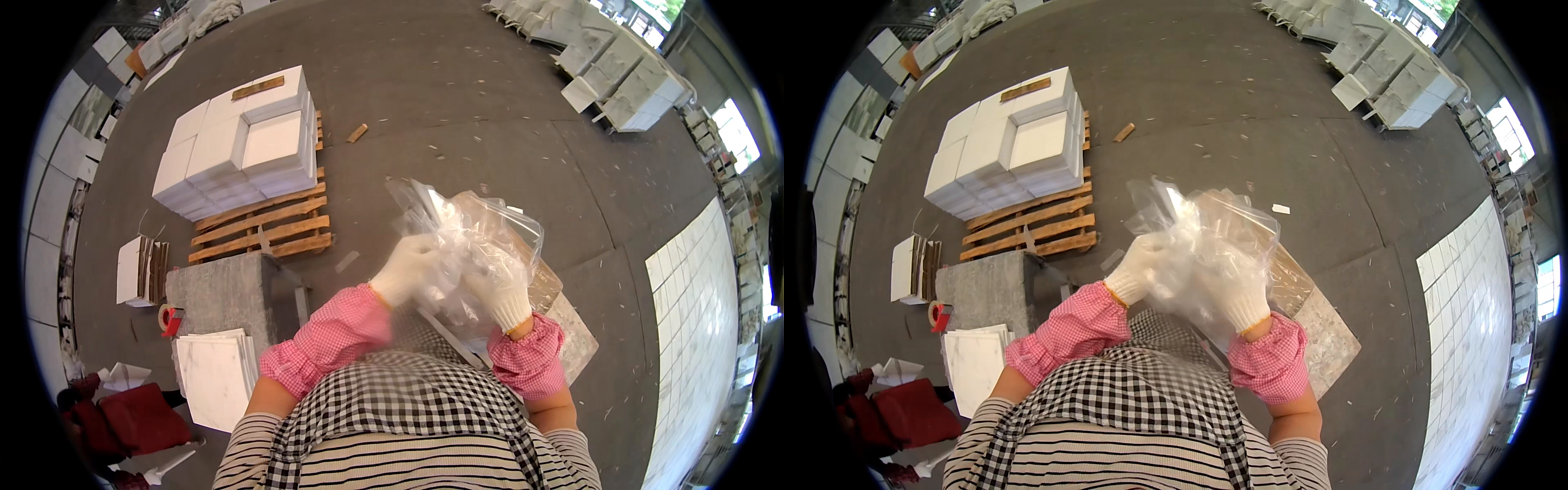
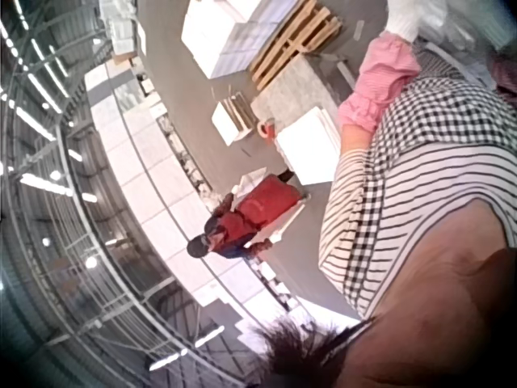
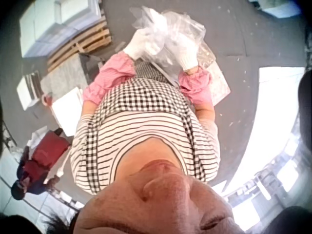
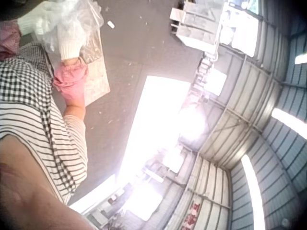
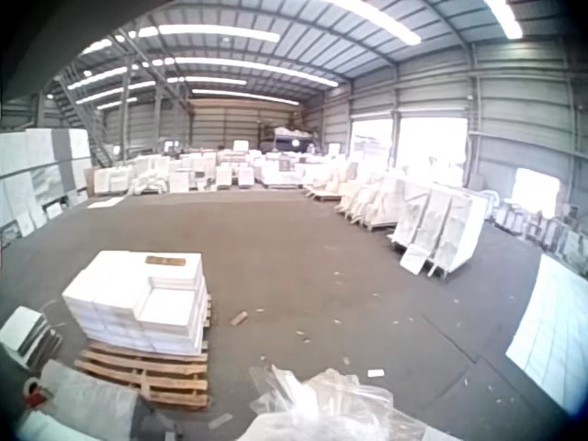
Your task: The person wraps white rectangular tiles with plastic film and places them on a stack. The person repeatedly picks up tiles, wraps them in plastic, and stacks them while another person works nearby.
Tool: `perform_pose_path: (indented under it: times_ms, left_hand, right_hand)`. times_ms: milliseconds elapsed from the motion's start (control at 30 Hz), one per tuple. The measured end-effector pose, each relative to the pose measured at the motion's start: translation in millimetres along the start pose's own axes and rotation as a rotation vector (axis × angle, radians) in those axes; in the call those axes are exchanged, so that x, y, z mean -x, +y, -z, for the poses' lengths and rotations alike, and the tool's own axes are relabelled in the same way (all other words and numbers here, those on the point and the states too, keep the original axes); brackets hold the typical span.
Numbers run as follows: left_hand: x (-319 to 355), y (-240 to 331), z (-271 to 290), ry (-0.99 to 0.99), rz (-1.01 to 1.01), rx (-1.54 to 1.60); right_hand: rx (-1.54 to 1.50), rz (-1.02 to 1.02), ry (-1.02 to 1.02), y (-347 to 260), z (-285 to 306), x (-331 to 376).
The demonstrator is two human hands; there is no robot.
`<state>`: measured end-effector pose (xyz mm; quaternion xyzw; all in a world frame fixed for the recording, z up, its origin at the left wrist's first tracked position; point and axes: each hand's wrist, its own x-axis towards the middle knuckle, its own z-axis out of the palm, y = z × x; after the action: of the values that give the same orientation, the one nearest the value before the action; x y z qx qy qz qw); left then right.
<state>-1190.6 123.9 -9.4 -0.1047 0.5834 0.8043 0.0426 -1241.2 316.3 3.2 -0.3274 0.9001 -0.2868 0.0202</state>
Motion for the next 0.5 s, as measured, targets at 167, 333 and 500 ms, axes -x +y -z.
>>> perform_pose_path:
  times_ms: [167, 333, 500]
  left_hand:
    - [7, -7, 7, 0.035, -0.043, -0.259]
    - [3, -6, 22, 0.192, -0.027, -0.116]
    - [7, 2, 54, 0.290, -0.166, -0.623]
  right_hand:
    - [0.365, 0.173, 0.030, -12, 24, -1]
    - [0.330, -0.143, 0.167, 89, 23, 3]
    - [-0.048, -0.380, 0.638, 116, 74, 24]
